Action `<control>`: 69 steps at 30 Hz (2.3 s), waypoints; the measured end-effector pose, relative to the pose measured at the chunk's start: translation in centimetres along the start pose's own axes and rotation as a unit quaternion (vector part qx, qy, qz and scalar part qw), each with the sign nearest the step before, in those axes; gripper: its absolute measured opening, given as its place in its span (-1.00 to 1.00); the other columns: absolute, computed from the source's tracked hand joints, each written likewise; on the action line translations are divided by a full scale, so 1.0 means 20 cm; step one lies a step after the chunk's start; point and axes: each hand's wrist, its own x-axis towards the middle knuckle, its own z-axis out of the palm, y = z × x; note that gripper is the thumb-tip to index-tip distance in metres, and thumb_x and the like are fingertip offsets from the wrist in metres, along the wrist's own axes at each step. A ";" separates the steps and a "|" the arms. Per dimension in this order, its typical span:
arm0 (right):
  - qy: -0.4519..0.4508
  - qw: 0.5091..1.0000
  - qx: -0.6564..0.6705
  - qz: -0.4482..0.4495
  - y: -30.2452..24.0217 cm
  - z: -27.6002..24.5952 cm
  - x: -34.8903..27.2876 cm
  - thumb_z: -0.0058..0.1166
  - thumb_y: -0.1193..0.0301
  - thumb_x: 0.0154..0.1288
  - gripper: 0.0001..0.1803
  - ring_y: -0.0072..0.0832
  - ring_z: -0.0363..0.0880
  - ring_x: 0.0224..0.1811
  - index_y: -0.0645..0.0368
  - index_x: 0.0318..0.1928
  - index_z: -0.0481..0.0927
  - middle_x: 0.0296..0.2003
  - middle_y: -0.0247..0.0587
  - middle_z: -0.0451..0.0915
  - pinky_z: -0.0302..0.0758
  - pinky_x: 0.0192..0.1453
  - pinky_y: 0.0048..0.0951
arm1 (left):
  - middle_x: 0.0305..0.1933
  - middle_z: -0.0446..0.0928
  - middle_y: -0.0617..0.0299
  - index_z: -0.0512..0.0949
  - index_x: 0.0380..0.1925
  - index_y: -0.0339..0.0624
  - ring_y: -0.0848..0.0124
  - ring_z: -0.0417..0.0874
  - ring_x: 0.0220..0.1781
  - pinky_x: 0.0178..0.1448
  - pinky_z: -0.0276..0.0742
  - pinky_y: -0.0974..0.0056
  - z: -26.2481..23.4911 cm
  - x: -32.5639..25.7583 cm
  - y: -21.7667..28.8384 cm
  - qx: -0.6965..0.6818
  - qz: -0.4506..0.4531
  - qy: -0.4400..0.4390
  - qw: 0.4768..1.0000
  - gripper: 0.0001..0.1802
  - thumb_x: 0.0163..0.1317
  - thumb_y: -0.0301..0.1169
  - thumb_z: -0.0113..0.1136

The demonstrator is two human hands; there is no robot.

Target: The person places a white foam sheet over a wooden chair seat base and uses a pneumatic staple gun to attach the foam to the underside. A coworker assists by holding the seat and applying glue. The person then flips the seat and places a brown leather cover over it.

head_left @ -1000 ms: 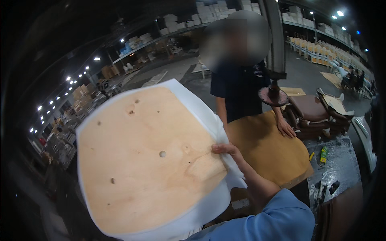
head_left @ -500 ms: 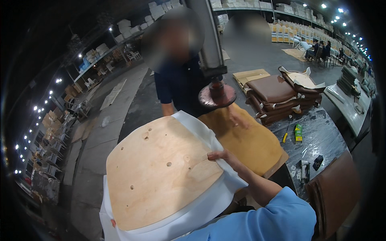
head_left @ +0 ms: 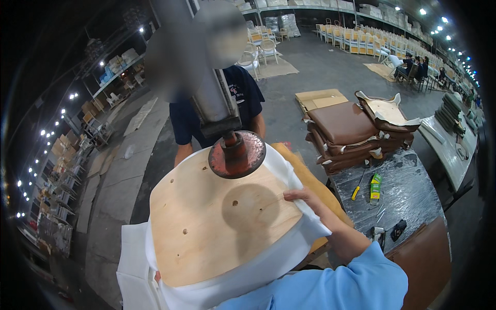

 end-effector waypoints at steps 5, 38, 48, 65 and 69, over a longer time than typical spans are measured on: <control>0.004 0.999 0.035 0.017 -0.03 -0.11 0.00 0.44 0.29 0.38 -0.47 -0.48 0.81 -0.09 0.29 0.25 0.68 -0.05 -0.19 0.78 0.72 0.08 -0.41 | 0.51 0.57 -0.07 0.42 0.58 -0.32 0.06 0.64 0.45 0.55 0.52 0.01 0.10 0.02 -0.08 -0.062 -0.009 -0.006 0.998 -0.27 0.65 0.00 0.11; 0.130 0.950 -0.273 0.072 0.28 -0.84 0.09 0.28 0.38 0.59 -0.45 -0.35 0.73 0.05 0.23 0.48 0.49 0.10 -0.18 0.74 0.69 0.18 -0.20 | 0.26 0.71 0.01 0.52 0.45 -0.30 0.20 0.73 0.24 0.35 0.60 0.12 0.12 0.17 -1.00 0.207 0.006 0.071 0.976 -0.51 0.69 -0.26 0.15; 0.146 0.918 -0.357 0.091 0.29 -0.83 0.08 0.27 0.39 0.62 -0.54 -0.44 0.66 -0.06 0.23 0.41 0.56 -0.04 -0.28 0.71 0.65 0.09 -0.32 | 0.41 0.49 -0.43 0.27 0.58 -0.39 -0.31 0.57 0.42 0.43 0.53 -0.15 0.24 0.04 -0.95 0.461 0.064 0.083 0.881 -0.36 0.61 -0.39 0.18; 0.152 0.773 -0.614 0.037 0.29 -0.80 -0.04 0.37 0.15 0.47 -0.38 -0.02 0.84 0.10 0.15 0.42 0.61 0.04 0.10 0.84 0.66 0.23 -0.11 | 0.57 0.32 -0.60 0.22 0.55 -0.66 -0.39 0.43 0.59 0.64 0.42 -0.17 0.11 -0.09 -0.96 0.604 0.102 -0.029 0.790 -0.29 0.58 -0.39 0.13; 0.186 0.798 -0.569 0.075 0.29 -0.75 -0.06 0.38 0.09 0.47 -0.29 0.04 0.83 0.12 0.05 0.52 0.54 0.04 0.13 0.83 0.64 0.24 -0.07 | 0.59 0.34 -0.55 0.24 0.58 -0.56 -0.37 0.43 0.60 0.65 0.42 -0.18 0.15 -0.05 -0.93 0.636 0.047 -0.057 0.768 -0.29 0.57 -0.37 0.13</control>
